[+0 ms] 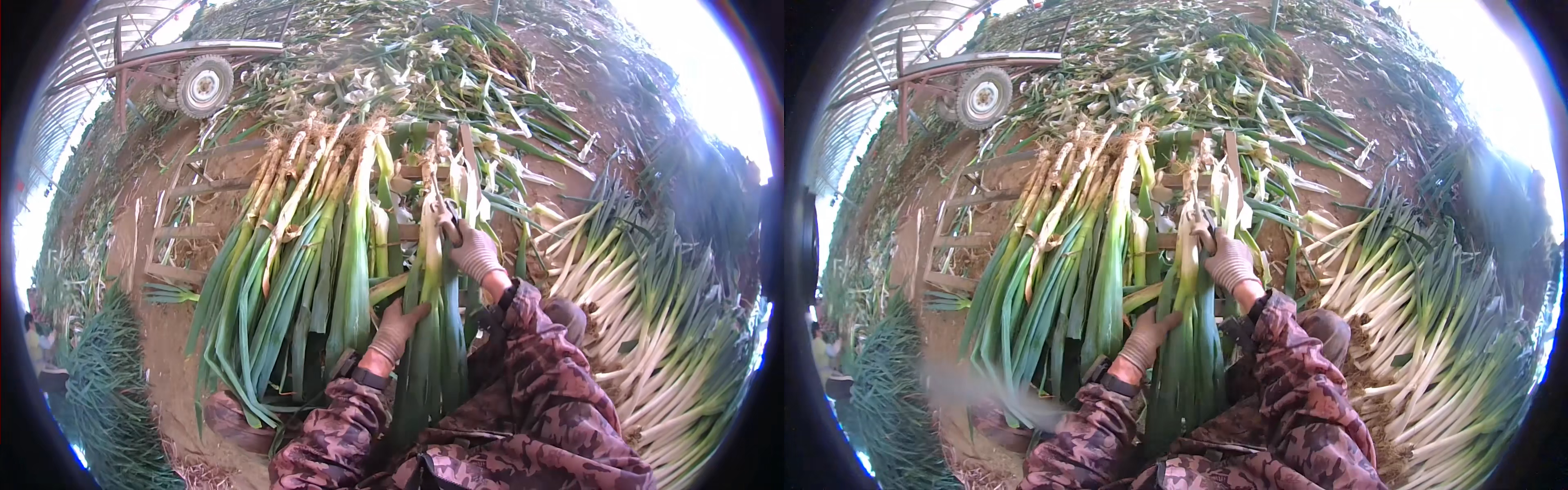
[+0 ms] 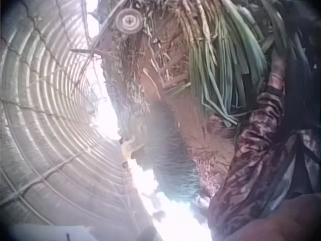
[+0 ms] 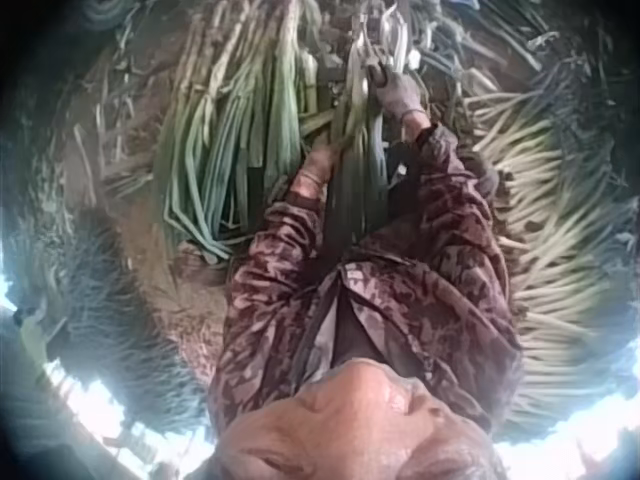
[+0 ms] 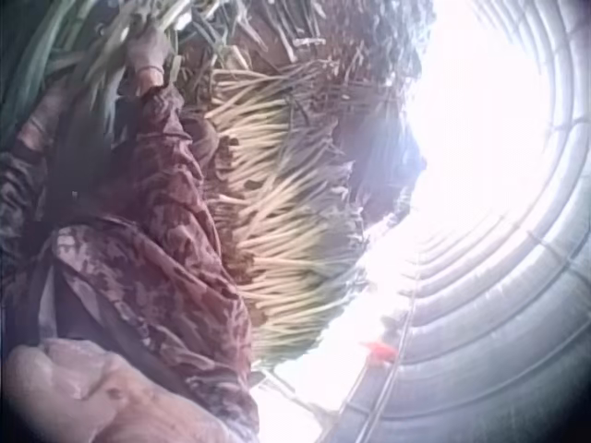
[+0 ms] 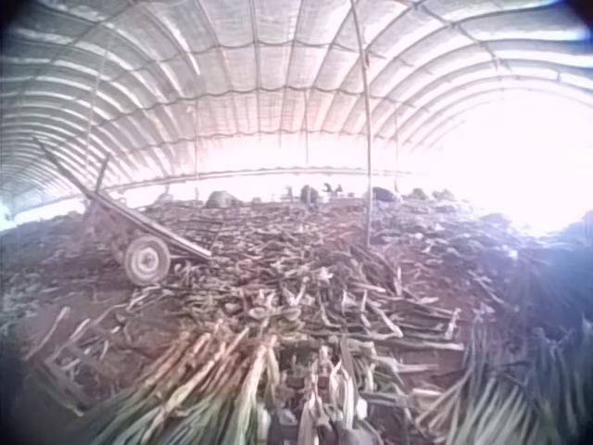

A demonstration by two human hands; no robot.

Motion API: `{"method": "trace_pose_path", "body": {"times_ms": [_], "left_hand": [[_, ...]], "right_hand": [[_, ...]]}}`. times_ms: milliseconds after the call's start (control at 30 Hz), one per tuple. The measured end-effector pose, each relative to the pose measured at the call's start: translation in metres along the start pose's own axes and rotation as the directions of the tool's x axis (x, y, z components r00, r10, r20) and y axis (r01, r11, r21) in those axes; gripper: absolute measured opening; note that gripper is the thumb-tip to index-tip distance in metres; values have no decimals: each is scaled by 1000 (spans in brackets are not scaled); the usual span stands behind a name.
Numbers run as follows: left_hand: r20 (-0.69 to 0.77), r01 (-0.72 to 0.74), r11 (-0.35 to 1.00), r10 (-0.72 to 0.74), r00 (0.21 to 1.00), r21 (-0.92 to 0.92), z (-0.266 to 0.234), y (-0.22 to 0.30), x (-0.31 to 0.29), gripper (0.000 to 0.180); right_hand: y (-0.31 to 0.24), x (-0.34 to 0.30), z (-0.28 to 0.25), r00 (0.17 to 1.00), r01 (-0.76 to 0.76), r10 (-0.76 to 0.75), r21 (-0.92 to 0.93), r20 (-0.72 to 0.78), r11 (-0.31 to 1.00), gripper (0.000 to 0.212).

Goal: The person peels the outer layers from leeks by hand, trims the roots and green tops using shears, and places the cleaned leeks onto a pile.

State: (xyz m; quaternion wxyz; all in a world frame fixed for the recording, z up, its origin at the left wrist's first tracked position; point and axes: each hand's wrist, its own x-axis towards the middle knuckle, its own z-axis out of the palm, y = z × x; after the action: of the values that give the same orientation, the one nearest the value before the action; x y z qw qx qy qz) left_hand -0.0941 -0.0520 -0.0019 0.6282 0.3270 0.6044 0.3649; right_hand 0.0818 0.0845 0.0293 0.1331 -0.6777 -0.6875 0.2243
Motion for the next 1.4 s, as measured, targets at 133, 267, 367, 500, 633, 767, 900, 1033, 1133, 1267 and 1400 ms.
{"method": "trace_pose_path", "body": {"times_ms": [133,267,367,500,633,767,900,1033,1133,1267,1400], "left_hand": [[135,124,952,-89,987,-279,-7,17,-8,53],[216,95,940,-24,976,-327,-15,19,-9,60],[252,93,923,5,968,-374,-6,22,-7,63],[220,94,932,-16,975,-350,-6,26,-12,64],[194,82,919,-6,981,-386,-8,17,-5,62],[140,65,919,-11,990,-389,-11,2,8,53],[38,-65,966,77,996,-252,-14,-3,10,48],[35,-113,962,125,992,-248,-16,-7,10,48],[72,-64,947,91,993,-315,-11,-3,8,49],[63,-217,962,230,971,-165,-13,-5,8,54],[115,-57,983,78,990,-176,-11,13,-6,51]], "right_hand": [[9,-32,-6,997,67,-71,150,19,986,39],[9,-115,-19,988,29,-73,308,133,951,51],[17,-182,-32,980,13,-76,327,183,945,65],[22,-242,-34,952,-94,7,272,305,958,77],[19,-249,-33,963,-32,-38,255,267,966,74],[13,-244,-35,976,47,-81,167,204,985,70],[11,-251,-41,959,19,-52,121,278,992,70],[8,-252,-42,943,-36,3,93,333,995,71],[16,-239,-26,981,29,-47,93,190,995,70],[9,-213,-20,978,58,-70,66,195,996,68],[8,-185,-8,983,42,-46,28,178,999,67]]}}
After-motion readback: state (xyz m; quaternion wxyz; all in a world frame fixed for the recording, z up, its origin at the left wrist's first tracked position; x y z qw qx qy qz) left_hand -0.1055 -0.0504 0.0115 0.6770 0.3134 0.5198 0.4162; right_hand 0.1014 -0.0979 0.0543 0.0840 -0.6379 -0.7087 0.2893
